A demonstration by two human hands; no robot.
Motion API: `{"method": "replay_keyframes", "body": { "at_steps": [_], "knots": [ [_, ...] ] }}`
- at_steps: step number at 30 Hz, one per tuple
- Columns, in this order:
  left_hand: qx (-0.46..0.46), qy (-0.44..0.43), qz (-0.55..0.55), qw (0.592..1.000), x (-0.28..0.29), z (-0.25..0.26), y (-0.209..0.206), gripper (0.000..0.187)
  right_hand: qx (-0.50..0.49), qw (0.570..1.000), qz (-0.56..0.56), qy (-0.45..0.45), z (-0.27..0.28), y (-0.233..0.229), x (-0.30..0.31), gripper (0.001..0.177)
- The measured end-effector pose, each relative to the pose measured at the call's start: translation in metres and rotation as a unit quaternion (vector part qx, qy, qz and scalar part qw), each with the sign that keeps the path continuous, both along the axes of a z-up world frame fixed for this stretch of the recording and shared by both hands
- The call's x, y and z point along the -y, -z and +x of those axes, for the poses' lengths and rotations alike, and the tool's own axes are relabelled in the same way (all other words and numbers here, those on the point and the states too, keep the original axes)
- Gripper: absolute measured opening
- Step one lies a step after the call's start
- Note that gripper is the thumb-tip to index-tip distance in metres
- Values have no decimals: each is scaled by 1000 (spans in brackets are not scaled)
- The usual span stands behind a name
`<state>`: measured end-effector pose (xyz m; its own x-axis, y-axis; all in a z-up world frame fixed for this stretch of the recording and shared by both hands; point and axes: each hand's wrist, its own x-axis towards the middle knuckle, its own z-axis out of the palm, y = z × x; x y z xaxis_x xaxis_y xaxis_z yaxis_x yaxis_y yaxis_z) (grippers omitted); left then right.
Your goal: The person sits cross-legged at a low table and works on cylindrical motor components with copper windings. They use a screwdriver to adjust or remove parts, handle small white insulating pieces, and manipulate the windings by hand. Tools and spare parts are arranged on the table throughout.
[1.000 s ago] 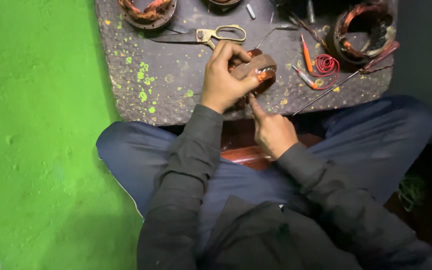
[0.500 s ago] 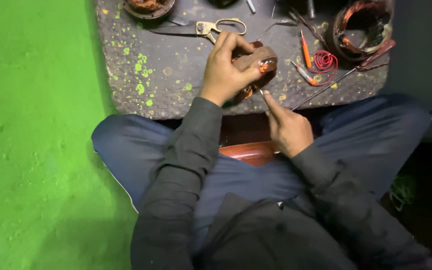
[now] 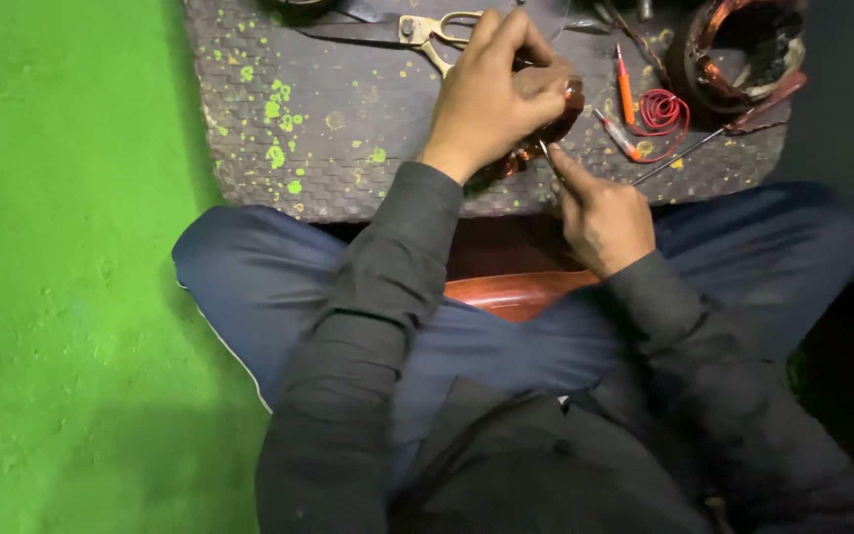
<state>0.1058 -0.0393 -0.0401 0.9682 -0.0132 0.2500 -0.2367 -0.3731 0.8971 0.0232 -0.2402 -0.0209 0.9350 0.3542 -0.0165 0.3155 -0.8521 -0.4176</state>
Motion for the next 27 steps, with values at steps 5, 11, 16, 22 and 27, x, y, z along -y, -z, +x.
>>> {"method": "replay_keyframes", "body": {
  "at_steps": [5, 11, 16, 22, 27],
  "knots": [
    [11, 7, -8, 1000, 1, 5, 0, 36, 4, 1000, -4, -4, 1, -4, -3, 36],
    [18, 6, 11, 1000, 0, 9, 4, 35, -22, 999, -27, -14, 5, -9, -5, 36],
    [10, 8, 7, 1000, 1, 10, 4, 34, -40, 998, -48, -13, 10, -13, -6, 31],
    [-7, 1, 15, 1000, 4, 8, 3, 35, -57, 997, -38, -17, 12, -15, -10, 27],
    [2, 5, 8, 1000, 5, 10, 12, 35, -59, 997, -41, -27, 12, -16, -12, 23]
  ]
}}
